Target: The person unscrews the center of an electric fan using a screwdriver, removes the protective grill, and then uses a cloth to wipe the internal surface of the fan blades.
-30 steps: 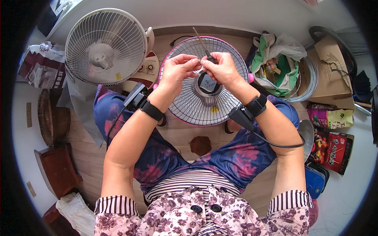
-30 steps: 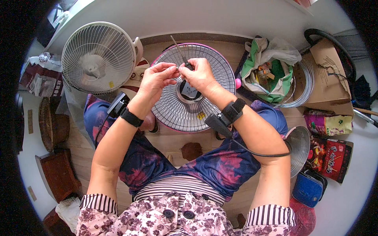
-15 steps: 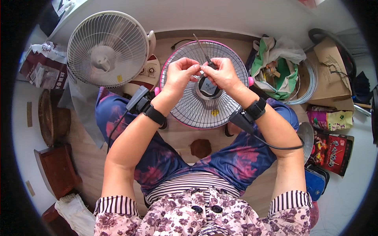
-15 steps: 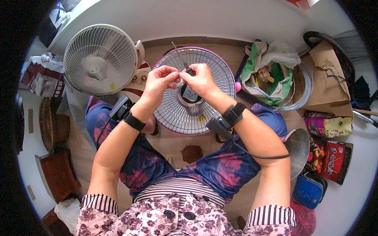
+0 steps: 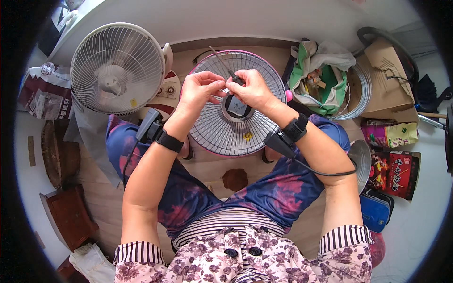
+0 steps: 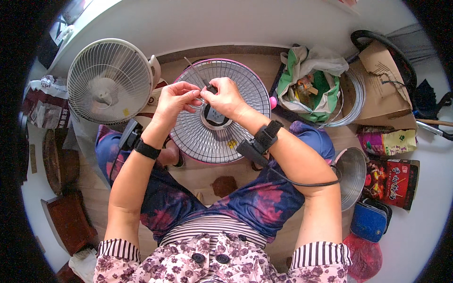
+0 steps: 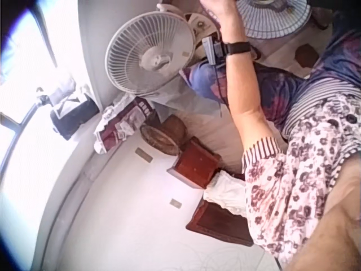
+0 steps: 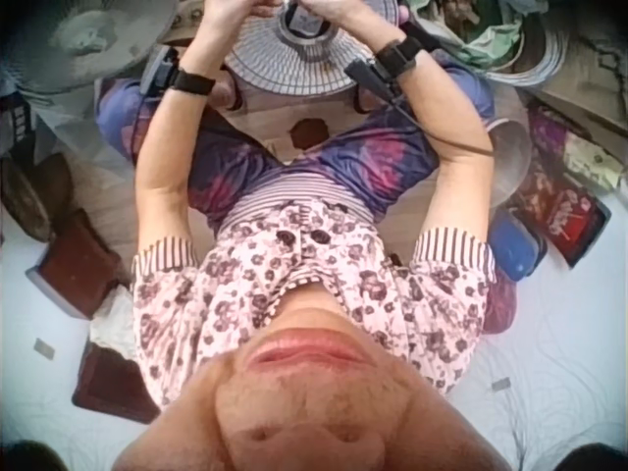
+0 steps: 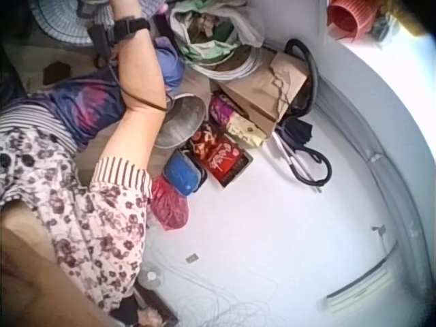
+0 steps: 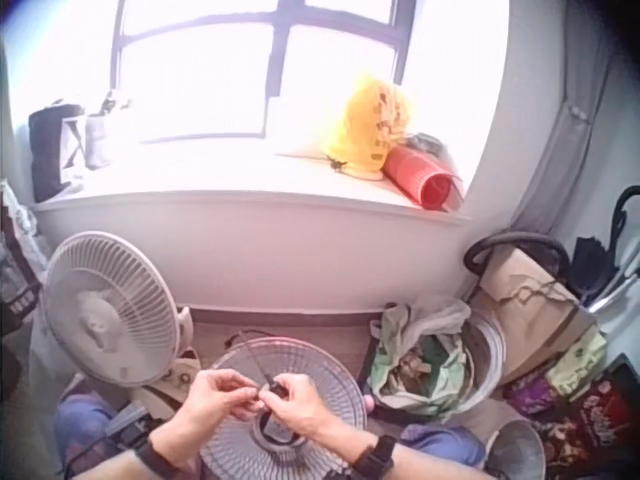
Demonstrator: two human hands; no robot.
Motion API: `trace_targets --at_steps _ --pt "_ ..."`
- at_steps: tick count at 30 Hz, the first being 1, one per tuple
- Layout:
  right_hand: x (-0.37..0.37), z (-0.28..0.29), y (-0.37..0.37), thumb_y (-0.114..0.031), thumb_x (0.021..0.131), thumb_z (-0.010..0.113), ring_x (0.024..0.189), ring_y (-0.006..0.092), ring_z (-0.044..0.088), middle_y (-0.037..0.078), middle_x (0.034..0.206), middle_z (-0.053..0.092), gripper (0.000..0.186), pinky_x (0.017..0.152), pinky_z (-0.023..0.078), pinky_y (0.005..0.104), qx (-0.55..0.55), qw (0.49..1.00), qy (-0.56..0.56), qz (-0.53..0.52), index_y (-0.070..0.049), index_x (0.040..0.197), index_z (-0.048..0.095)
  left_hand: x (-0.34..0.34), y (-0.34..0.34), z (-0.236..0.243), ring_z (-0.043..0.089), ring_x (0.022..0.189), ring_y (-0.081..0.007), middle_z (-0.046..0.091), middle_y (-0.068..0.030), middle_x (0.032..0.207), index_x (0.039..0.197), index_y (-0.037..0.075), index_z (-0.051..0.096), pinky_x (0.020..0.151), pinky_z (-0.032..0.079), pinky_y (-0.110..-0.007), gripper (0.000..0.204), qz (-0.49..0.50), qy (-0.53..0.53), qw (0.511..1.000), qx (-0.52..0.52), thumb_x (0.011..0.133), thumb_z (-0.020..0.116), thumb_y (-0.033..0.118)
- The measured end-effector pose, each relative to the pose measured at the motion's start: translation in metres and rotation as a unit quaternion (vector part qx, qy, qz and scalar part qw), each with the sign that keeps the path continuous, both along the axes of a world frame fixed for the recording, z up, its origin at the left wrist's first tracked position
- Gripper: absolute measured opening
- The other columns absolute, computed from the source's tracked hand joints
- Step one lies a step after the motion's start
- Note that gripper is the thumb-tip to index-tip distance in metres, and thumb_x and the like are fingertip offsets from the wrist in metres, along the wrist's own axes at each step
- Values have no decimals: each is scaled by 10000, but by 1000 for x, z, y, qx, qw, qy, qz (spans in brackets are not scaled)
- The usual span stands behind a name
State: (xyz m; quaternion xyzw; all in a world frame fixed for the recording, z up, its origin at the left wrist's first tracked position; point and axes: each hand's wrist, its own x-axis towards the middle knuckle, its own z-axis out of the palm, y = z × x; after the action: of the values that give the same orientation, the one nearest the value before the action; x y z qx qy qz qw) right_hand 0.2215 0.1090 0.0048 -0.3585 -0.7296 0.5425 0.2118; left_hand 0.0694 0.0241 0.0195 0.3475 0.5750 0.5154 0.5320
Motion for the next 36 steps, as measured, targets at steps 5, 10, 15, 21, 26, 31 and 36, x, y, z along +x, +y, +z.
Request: trace_targets --at_steps 5,10,15,21,26,31,36 --pt "0 0 0 -200 745 619 564 148 584 105 602 607 222 533 453 299 15 1000 -15 18 20 722 632 -8 0 -4 648 685 -124 659 -75 790 882 10 623 514 512 -211 134 -29 43 999 -8 822 646 127" --pt "0 2 1 -186 760 614 549 134 573 89 608 611 202 524 453 290 4 999 -16 36 11 719 630 -10 0 -4 651 706 -138 657 -79 790 886 1 624 553 526 -230 144 -45 54 997 11 822 646 129" --pt "0 12 0 -159 833 612 493 37 493 3 643 562 144 417 388 185 -80 996 4 50 -18 833 587 -10 0 1 655 713 -146 654 -88 797 896 -11 624 566 532 -229 142 -39 18 999 1 824 639 111" --pt "0 17 -3 -196 845 604 463 37 476 -3 625 545 170 392 358 178 -101 994 5 42 -27 830 580 -12 -1 0 659 727 -157 650 -93 839 907 -12 618 579 542 -237 129 -31 -44 998 -25 825 631 87" --pt "3 26 -7 -189 837 571 478 68 517 23 619 576 200 395 404 211 -117 993 17 5 -2 767 574 -15 -2 -1 663 787 -186 648 -105 857 896 0 602 605 555 -260 130 25 -136 989 -47 819 645 95" --pt "9 22 -7 -200 910 518 434 46 483 7 695 562 190 359 371 167 -177 983 42 33 -15 941 545 -28 -2 -3 661 815 -199 650 -118 888 937 2 585 607 553 -264 141 90 -162 981 -53 836 624 92" --pt "14 41 -20 -208 929 493 407 40 491 0 582 540 202 328 361 164 -237 970 19 54 -14 957 541 -42 -6 -8 658 846 -213 648 -124 905 944 -4 579 633 553 -281 135 140 -182 972 -58 850 605 90"
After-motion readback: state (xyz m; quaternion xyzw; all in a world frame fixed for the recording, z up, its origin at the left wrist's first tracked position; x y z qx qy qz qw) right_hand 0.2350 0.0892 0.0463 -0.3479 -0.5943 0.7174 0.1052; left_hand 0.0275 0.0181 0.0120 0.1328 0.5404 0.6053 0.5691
